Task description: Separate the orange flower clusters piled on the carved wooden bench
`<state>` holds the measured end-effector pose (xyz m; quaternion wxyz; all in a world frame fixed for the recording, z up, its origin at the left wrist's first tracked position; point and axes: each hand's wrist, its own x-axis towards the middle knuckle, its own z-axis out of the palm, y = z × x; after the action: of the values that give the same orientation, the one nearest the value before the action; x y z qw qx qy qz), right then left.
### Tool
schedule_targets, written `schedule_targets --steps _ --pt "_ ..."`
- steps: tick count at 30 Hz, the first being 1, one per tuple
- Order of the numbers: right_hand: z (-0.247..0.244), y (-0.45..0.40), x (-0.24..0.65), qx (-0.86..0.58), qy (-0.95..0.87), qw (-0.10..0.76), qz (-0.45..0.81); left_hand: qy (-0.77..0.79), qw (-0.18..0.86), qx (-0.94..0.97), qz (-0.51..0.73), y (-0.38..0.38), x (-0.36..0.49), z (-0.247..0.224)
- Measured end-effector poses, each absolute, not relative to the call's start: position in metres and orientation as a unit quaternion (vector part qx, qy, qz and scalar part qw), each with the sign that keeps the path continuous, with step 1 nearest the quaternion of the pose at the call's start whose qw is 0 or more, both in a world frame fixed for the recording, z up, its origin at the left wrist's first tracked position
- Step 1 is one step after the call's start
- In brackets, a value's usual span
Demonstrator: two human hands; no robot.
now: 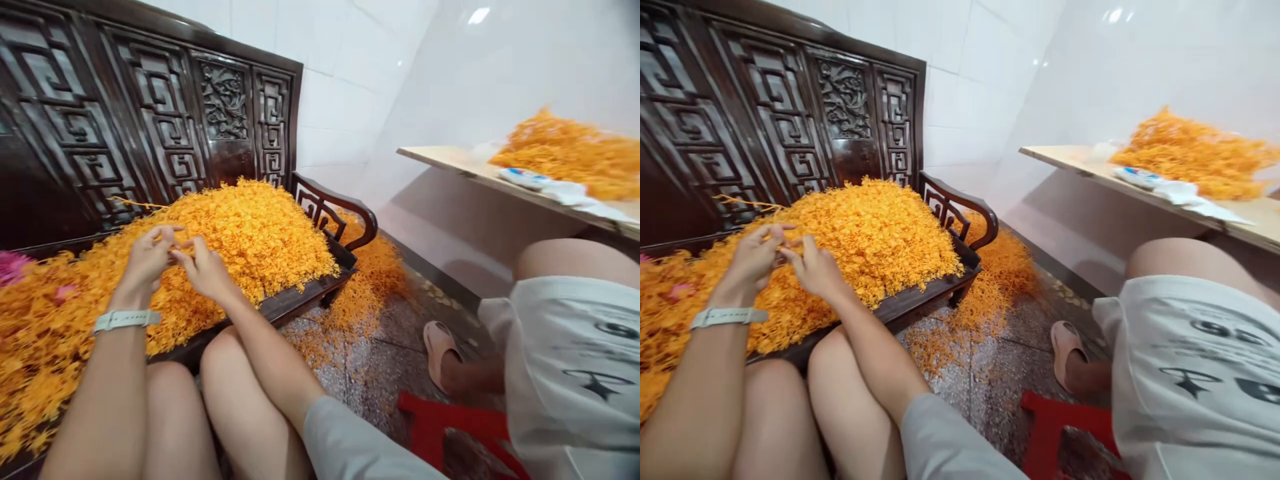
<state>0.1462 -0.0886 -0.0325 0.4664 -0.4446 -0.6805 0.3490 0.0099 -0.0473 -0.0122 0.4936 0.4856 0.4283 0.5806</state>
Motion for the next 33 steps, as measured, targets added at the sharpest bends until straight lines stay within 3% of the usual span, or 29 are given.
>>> schedule_targets --steps 2,7,12,17,19,21,24,26,29,33 --pt "-0.029 -0.088 0.144 -0.446 -0.695 0.496 0.269 0.417 0.520 0.458 0.588 -0.052 0.014 -0.006" --pt "-0.031 -0.079 0.141 -0.482 -0.605 0.558 0.301 0.343 0.633 0.455 0.525 -0.062 0.007 0.008" --pt "-0.040 -0.071 0.141 -0.484 -0.588 0.556 0.333 0.393 0.580 0.534 0.474 -0.070 0.003 0.013" --pt "-0.044 -0.059 0.137 -0.394 -0.550 0.581 0.453 0.383 0.583 0.468 0.543 -0.066 0.013 0.013" --pt "-0.039 -0.061 0.135 -0.375 -0.575 0.577 0.443 0.374 0.588 0.436 0.569 -0.060 0.016 0.013" --pt "-0.026 -0.076 0.134 -0.368 -0.642 0.569 0.359 0.407 0.529 0.410 0.622 -0.051 0.015 0.012" --pt "0.009 -0.119 0.129 -0.315 -0.741 0.539 0.248 0.508 0.332 0.368 0.704 -0.036 0.003 0.006" --pt "0.037 -0.151 0.126 -0.248 -0.780 0.509 0.268 0.544 0.293 0.359 0.700 -0.028 -0.012 -0.001" --pt "0.062 -0.169 0.131 -0.172 -0.777 0.469 0.383 0.528 0.338 0.382 0.679 -0.026 -0.034 -0.008" --pt "0.036 -0.120 0.155 -0.304 -0.603 0.593 0.439 0.537 0.190 0.466 0.677 -0.037 -0.043 -0.005"
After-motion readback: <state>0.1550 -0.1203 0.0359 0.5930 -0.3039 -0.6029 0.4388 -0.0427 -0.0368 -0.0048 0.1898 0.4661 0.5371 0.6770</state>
